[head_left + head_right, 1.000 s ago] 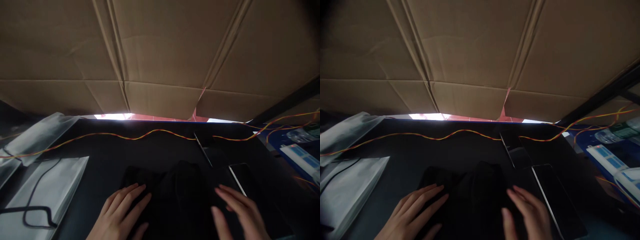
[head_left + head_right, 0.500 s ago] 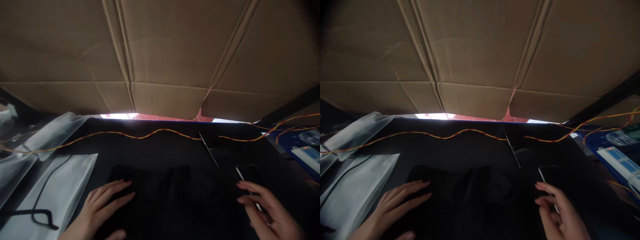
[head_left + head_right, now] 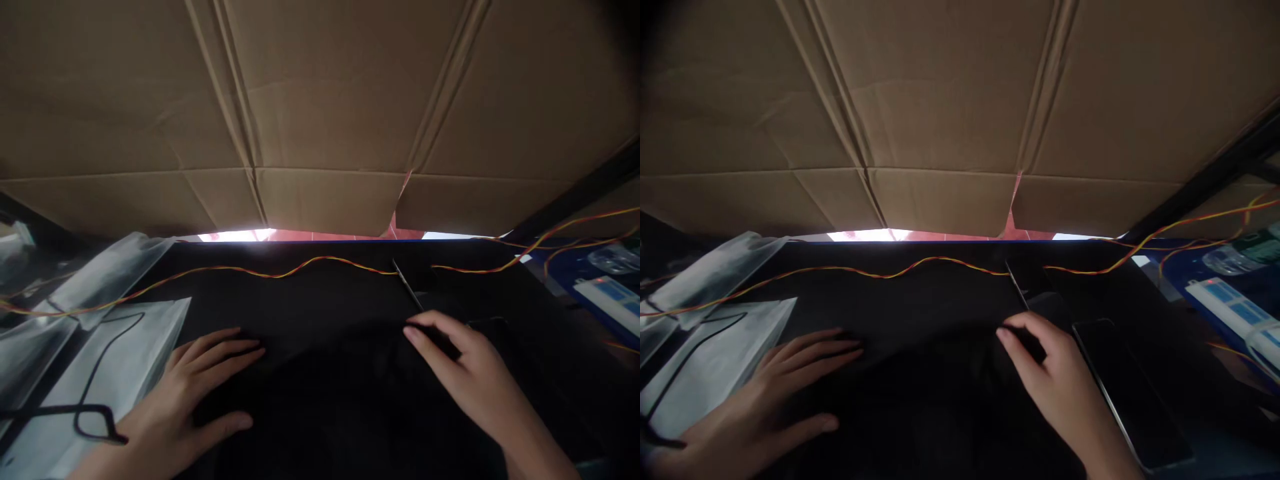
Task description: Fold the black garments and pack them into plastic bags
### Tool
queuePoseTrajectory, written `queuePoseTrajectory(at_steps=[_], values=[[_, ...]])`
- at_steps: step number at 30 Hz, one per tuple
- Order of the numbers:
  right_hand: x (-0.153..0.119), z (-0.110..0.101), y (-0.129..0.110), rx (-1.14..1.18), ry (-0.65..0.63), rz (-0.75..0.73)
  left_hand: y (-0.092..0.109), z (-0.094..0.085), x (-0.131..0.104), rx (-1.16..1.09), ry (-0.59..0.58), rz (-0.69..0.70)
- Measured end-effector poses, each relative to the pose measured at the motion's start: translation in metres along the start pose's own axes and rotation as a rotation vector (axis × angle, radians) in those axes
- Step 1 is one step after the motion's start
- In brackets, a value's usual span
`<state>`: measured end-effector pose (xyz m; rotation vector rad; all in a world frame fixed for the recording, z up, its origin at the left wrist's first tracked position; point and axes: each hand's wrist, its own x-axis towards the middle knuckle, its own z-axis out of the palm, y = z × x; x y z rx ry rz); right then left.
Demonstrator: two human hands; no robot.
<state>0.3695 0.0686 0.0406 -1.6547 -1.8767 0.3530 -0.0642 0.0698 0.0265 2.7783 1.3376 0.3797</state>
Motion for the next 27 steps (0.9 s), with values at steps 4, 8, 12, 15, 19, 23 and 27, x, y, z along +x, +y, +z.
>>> queuePoseTrajectory(at_steps=[4, 8, 12, 15, 19, 23, 27], values=[[0.014, 0.006, -0.011, -0.118, 0.279, -0.011, 0.001, -0.012, 0.031, 0.041, 0.076, -0.060], [-0.012, 0.029, -0.034, -0.084, 0.215, -0.215, 0.033, -0.009, 0.045, 0.138, 0.242, -0.208], [-0.043, 0.044, -0.032, -0.051, -0.179, -0.260, 0.059, 0.013, 0.030, 0.064, 0.176, -0.090], [-0.052, 0.037, -0.016, -0.087, -0.406, -0.190, 0.060, 0.026, 0.006, 0.016, 0.032, -0.019], [-0.046, 0.014, -0.004, -0.113, -0.559, -0.162, 0.057, 0.020, -0.013, 0.039, -0.092, 0.083], [-0.030, 0.006, -0.024, -0.112, -0.417, -0.257, 0.066, 0.003, 0.002, 0.084, -0.039, 0.200], [-0.032, 0.026, -0.052, -0.128, -0.206, -0.363, 0.079, 0.011, 0.021, 0.168, 0.036, 0.129]])
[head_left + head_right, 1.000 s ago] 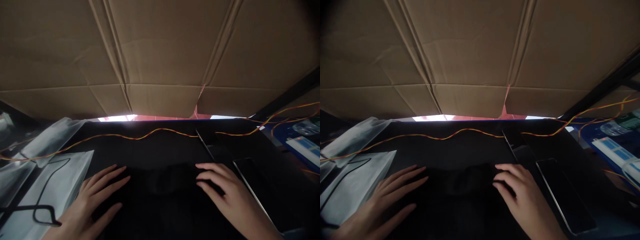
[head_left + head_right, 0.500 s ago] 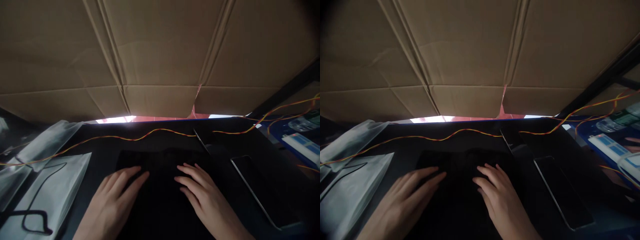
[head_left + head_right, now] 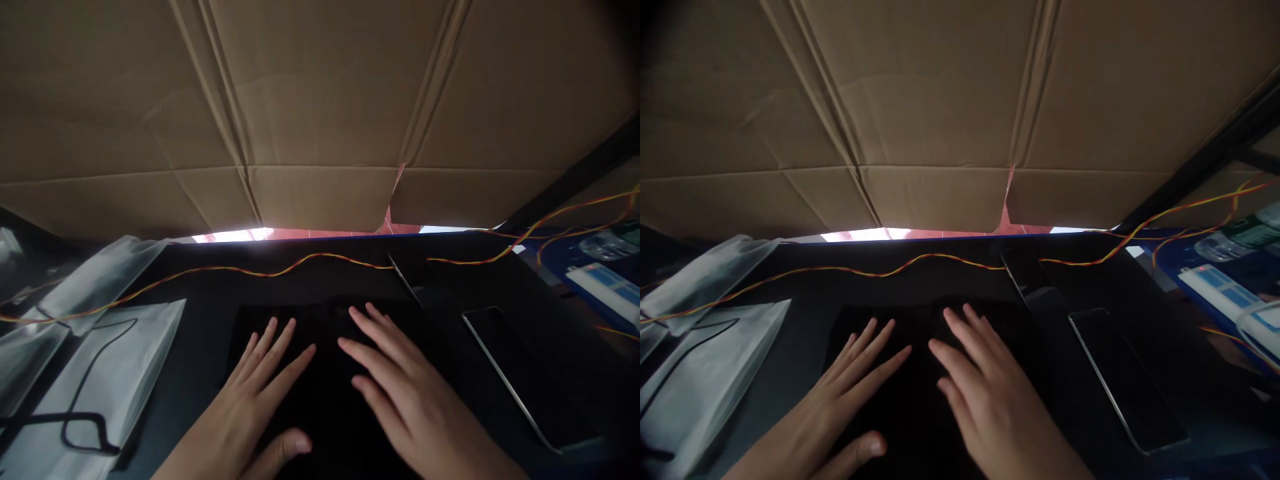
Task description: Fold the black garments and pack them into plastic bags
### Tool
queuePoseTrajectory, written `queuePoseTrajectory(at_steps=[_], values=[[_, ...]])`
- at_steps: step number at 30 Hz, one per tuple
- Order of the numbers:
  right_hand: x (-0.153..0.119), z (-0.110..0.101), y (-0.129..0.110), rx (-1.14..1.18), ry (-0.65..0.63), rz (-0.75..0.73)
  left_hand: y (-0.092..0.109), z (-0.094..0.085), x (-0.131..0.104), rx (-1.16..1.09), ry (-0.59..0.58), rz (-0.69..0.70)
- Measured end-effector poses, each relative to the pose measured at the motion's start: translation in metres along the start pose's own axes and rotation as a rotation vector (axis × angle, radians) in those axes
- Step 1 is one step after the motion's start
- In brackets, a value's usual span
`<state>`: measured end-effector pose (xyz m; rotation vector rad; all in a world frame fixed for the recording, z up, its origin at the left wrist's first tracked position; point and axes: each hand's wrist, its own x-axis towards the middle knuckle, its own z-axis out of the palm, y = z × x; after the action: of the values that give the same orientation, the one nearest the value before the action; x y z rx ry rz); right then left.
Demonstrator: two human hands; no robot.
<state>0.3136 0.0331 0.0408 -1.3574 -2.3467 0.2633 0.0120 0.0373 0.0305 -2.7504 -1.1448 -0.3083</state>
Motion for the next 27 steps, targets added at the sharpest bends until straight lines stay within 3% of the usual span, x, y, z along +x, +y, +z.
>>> queuePoseTrajectory(at_steps=[3, 7, 11, 14, 17, 19, 23, 27], values=[[-0.009, 0.024, -0.008, -0.063, -0.031, -0.022, 0.010, 0.016, 0.000, 0.103, 0.043, -0.022], [-0.028, 0.040, 0.005, -0.093, -0.105, 0.008, 0.016, 0.022, -0.008, 0.170, 0.021, -0.022], [-0.035, 0.033, 0.014, -0.099, -0.129, -0.010, 0.019, 0.016, -0.013, 0.184, 0.020, -0.002], [-0.024, 0.019, 0.015, -0.074, -0.106, 0.002, 0.014, 0.015, -0.012, 0.118, 0.033, -0.036], [0.005, -0.001, 0.024, -0.040, -0.042, 0.074, -0.005, 0.016, -0.001, 0.041, 0.065, -0.245], [0.032, -0.011, 0.036, -0.046, -0.086, 0.076, -0.026, 0.017, 0.013, 0.038, 0.062, -0.359], [0.073, -0.019, 0.061, -0.064, -0.175, 0.024, -0.066, 0.018, 0.044, 0.041, -0.016, -0.339], [0.075, -0.016, 0.066, -0.106, -0.136, 0.007, -0.074, 0.013, 0.058, 0.004, -0.040, -0.272]])
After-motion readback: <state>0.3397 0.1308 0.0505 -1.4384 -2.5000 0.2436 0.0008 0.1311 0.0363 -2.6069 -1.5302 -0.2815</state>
